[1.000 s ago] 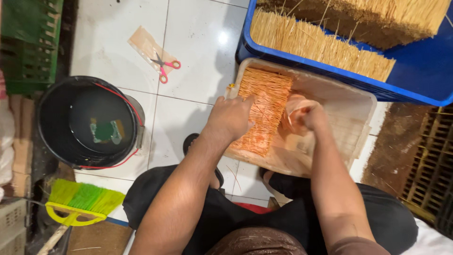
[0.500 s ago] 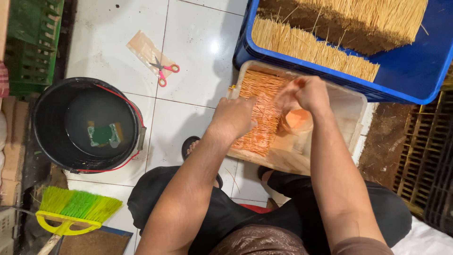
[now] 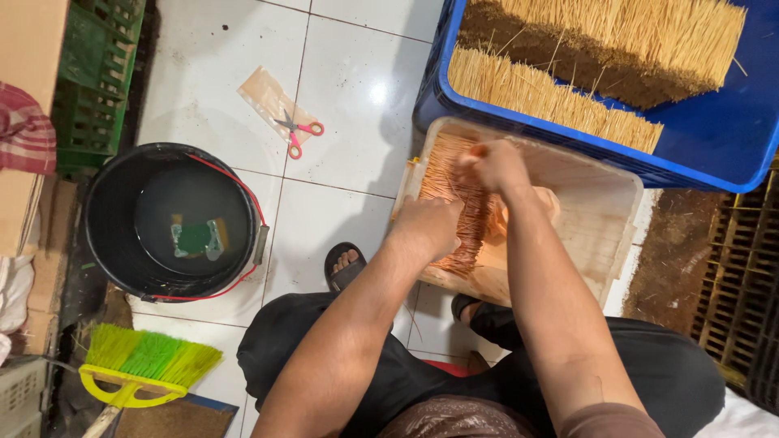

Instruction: The person sits on the floor and repeatedly picks up bundles of thin noodles from a blue bin, aligns them, and places them into a clear plastic container. The person continues this process throughout the clip.

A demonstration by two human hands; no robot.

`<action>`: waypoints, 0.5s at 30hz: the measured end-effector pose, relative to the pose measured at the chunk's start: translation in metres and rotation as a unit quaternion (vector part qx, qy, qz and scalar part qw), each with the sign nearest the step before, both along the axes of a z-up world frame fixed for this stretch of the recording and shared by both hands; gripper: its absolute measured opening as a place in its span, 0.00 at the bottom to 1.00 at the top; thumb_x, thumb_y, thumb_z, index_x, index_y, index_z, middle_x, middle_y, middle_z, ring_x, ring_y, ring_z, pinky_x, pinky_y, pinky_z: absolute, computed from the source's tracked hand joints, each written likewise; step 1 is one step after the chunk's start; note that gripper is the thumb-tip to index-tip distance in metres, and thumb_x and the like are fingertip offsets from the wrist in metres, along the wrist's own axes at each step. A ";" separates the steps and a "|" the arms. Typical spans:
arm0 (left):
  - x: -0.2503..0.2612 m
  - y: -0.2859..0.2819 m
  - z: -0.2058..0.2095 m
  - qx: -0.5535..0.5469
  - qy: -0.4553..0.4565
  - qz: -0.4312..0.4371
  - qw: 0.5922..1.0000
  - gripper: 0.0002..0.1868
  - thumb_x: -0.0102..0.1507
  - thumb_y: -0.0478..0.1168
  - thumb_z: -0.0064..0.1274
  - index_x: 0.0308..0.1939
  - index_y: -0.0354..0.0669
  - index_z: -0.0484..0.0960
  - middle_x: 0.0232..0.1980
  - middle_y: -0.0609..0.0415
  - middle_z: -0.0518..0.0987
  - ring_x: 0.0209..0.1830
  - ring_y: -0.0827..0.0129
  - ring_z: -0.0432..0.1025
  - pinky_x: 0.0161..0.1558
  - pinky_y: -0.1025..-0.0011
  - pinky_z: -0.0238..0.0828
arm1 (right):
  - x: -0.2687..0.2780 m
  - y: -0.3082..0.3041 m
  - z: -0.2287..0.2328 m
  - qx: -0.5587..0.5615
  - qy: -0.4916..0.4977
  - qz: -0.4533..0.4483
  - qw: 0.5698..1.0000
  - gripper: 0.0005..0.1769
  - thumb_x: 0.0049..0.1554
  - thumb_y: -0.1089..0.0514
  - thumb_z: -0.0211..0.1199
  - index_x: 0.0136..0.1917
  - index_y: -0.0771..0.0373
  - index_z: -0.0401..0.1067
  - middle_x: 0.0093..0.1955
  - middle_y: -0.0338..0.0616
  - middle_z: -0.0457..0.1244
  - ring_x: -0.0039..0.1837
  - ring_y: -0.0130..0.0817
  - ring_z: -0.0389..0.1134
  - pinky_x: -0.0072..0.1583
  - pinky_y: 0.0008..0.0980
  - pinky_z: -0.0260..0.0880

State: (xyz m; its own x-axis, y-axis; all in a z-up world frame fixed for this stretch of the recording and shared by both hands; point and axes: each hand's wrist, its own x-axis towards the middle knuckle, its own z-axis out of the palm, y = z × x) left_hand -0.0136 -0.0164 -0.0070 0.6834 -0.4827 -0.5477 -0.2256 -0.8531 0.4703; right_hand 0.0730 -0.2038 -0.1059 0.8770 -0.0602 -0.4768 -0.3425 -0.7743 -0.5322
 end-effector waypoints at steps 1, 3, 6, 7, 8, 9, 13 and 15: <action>0.000 -0.001 0.001 -0.002 0.002 0.001 1.000 0.28 0.61 0.48 0.59 0.64 0.47 0.74 0.55 0.49 0.82 0.58 0.56 0.76 0.63 0.48 0.64 | 0.003 0.005 -0.008 0.008 -0.055 0.033 0.998 0.17 0.54 0.62 0.66 0.58 0.61 0.80 0.53 0.54 0.72 0.56 0.41 0.75 0.60 0.38 0.73; -0.001 -0.002 0.002 0.001 0.008 -0.002 1.000 0.27 0.61 0.48 0.59 0.63 0.46 0.74 0.56 0.49 0.82 0.58 0.56 0.76 0.64 0.47 0.63 | 0.005 0.007 -0.014 0.020 -0.124 0.051 0.991 0.19 0.55 0.62 0.63 0.60 0.61 0.79 0.55 0.53 0.72 0.59 0.43 0.74 0.63 0.38 0.71; 0.000 -0.002 0.004 0.015 0.021 -0.015 1.000 0.28 0.62 0.50 0.59 0.63 0.46 0.74 0.56 0.49 0.82 0.58 0.55 0.76 0.64 0.48 0.63 | 0.008 0.007 -0.002 -0.001 -0.126 0.042 0.991 0.20 0.57 0.56 0.63 0.63 0.58 0.77 0.58 0.50 0.72 0.61 0.44 0.74 0.65 0.38 0.70; 0.000 -0.002 0.003 0.015 0.028 -0.018 0.999 0.28 0.62 0.50 0.58 0.63 0.46 0.74 0.55 0.49 0.82 0.57 0.56 0.76 0.64 0.48 0.63 | 0.002 0.003 0.006 -0.032 -0.096 0.064 0.993 0.22 0.57 0.52 0.65 0.65 0.58 0.77 0.59 0.52 0.71 0.62 0.46 0.73 0.66 0.40 0.69; 0.000 -0.002 0.002 0.016 0.035 -0.021 0.999 0.28 0.63 0.50 0.58 0.64 0.47 0.73 0.55 0.49 0.82 0.57 0.57 0.76 0.64 0.48 0.62 | -0.002 0.002 0.011 -0.062 -0.066 0.087 0.992 0.25 0.58 0.49 0.67 0.67 0.57 0.76 0.60 0.53 0.71 0.63 0.47 0.72 0.67 0.41 0.69; 0.000 -0.002 0.000 0.019 0.036 -0.023 0.999 0.26 0.63 0.49 0.58 0.63 0.46 0.74 0.54 0.50 0.82 0.56 0.58 0.77 0.64 0.48 0.63 | -0.005 0.004 0.014 -0.082 -0.078 0.130 0.985 0.35 0.52 0.43 0.71 0.68 0.59 0.73 0.64 0.55 0.67 0.66 0.48 0.69 0.68 0.43 0.66; -0.003 -0.004 -0.008 0.026 0.030 -0.029 0.999 0.23 0.63 0.48 0.57 0.61 0.47 0.77 0.54 0.52 0.83 0.57 0.59 0.78 0.64 0.48 0.64 | -0.012 0.018 0.015 -0.172 -0.075 0.254 0.949 0.69 0.35 0.26 0.80 0.76 0.66 0.58 0.75 0.60 0.55 0.76 0.53 0.54 0.72 0.50 0.53; -0.004 -0.005 -0.008 0.022 0.019 -0.028 0.999 0.24 0.62 0.48 0.58 0.60 0.47 0.77 0.56 0.52 0.83 0.58 0.58 0.77 0.63 0.48 0.64 | -0.010 0.029 0.017 -0.221 -0.039 0.272 0.936 0.76 0.31 0.23 0.79 0.79 0.65 0.53 0.76 0.59 0.52 0.78 0.54 0.50 0.74 0.52 0.51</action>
